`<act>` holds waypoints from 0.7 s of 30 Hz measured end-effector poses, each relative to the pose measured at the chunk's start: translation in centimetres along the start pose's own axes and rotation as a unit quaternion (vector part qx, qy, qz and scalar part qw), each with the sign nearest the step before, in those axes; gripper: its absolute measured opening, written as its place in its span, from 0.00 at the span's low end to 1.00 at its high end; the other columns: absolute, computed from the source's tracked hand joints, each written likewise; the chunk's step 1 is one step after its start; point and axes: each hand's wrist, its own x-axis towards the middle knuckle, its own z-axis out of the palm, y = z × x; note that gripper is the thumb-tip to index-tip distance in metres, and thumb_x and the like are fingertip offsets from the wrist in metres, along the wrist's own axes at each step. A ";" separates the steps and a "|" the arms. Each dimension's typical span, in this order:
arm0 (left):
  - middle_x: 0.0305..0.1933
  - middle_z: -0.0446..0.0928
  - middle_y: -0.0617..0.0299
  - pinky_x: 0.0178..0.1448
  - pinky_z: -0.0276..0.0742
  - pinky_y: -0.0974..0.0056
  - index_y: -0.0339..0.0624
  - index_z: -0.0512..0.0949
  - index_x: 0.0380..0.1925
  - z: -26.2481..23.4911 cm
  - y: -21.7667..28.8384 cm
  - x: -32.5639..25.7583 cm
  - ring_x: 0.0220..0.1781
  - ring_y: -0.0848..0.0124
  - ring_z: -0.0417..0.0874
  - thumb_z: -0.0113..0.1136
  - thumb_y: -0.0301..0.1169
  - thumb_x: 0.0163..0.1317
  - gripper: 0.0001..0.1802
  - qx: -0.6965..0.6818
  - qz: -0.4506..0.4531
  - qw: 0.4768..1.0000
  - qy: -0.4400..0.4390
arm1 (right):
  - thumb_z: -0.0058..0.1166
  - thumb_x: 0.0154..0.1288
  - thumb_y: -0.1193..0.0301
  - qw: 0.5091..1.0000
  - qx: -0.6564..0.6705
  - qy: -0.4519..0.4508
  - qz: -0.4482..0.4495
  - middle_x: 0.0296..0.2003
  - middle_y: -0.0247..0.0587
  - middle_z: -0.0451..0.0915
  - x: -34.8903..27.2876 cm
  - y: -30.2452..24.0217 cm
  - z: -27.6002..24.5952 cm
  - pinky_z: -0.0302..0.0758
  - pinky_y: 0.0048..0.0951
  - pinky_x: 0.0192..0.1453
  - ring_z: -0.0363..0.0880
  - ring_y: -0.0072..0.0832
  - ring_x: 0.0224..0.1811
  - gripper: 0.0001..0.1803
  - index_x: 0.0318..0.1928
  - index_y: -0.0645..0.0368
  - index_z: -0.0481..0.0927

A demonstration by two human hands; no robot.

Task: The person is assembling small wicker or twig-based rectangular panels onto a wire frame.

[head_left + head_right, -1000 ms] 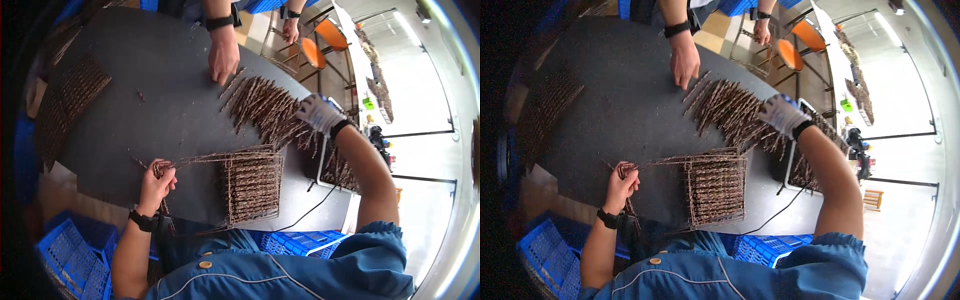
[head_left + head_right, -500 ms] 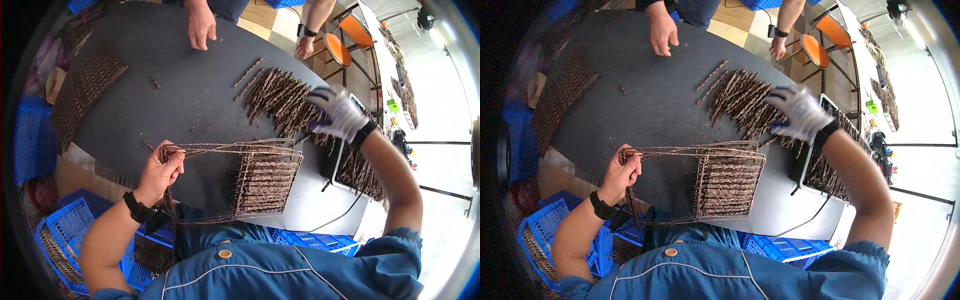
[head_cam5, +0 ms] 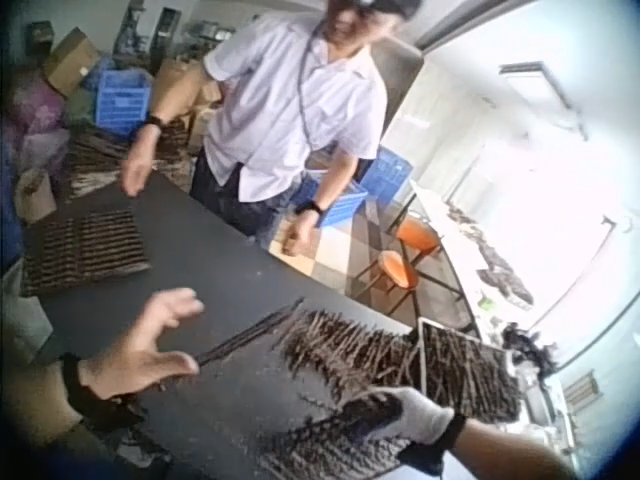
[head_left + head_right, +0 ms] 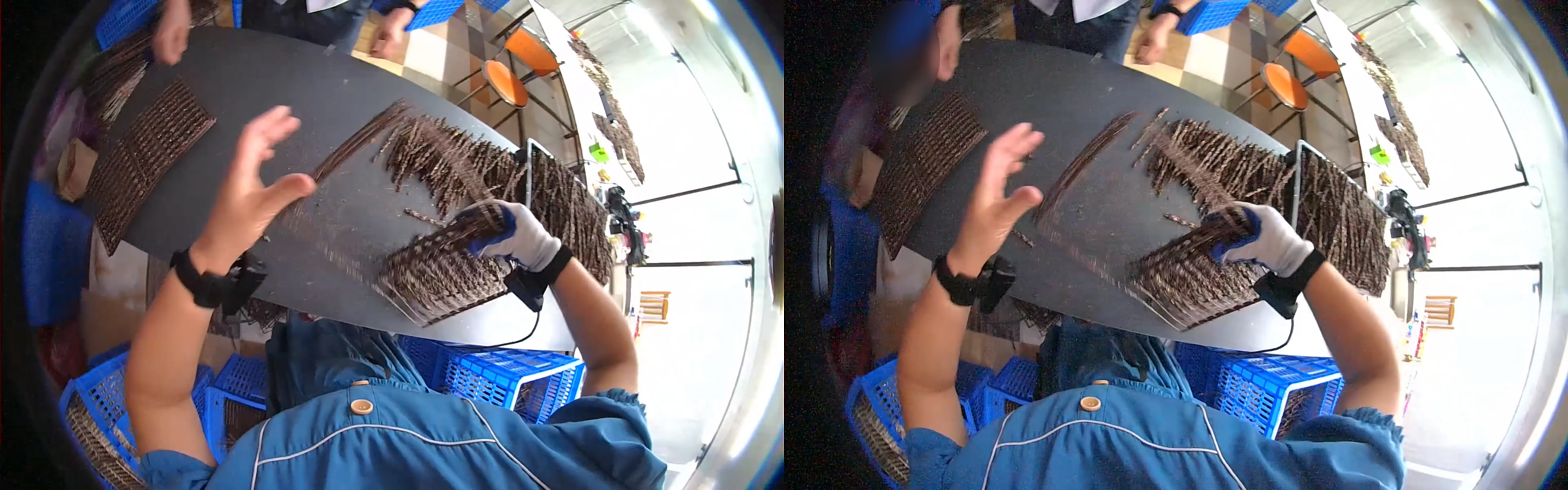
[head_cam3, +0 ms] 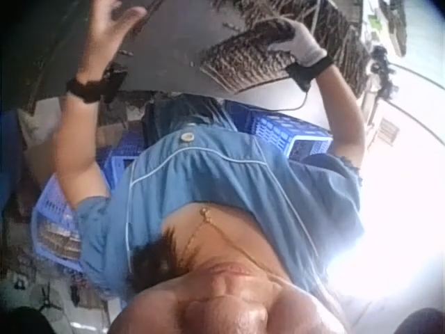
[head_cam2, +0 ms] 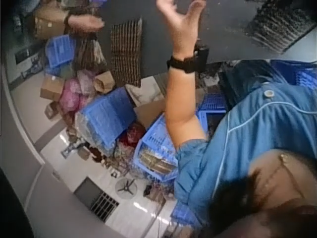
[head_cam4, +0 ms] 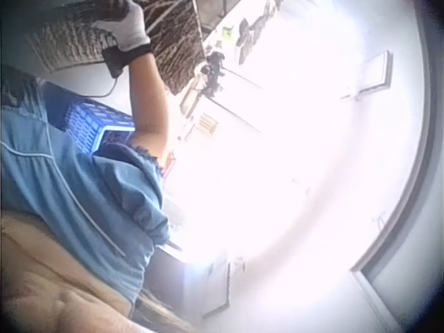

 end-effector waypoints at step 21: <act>0.58 0.77 0.56 0.62 0.76 0.54 0.44 0.70 0.62 18.5 -6.2 -8.4 0.57 0.61 0.79 0.55 0.60 0.65 0.37 -0.612 -0.366 0.690 0.122 | 0.61 0.63 0.72 0.712 0.614 0.311 -0.142 0.44 0.31 0.81 6.1 7.6 11.5 0.76 0.28 0.52 0.80 0.22 0.45 0.16 0.51 0.58 0.79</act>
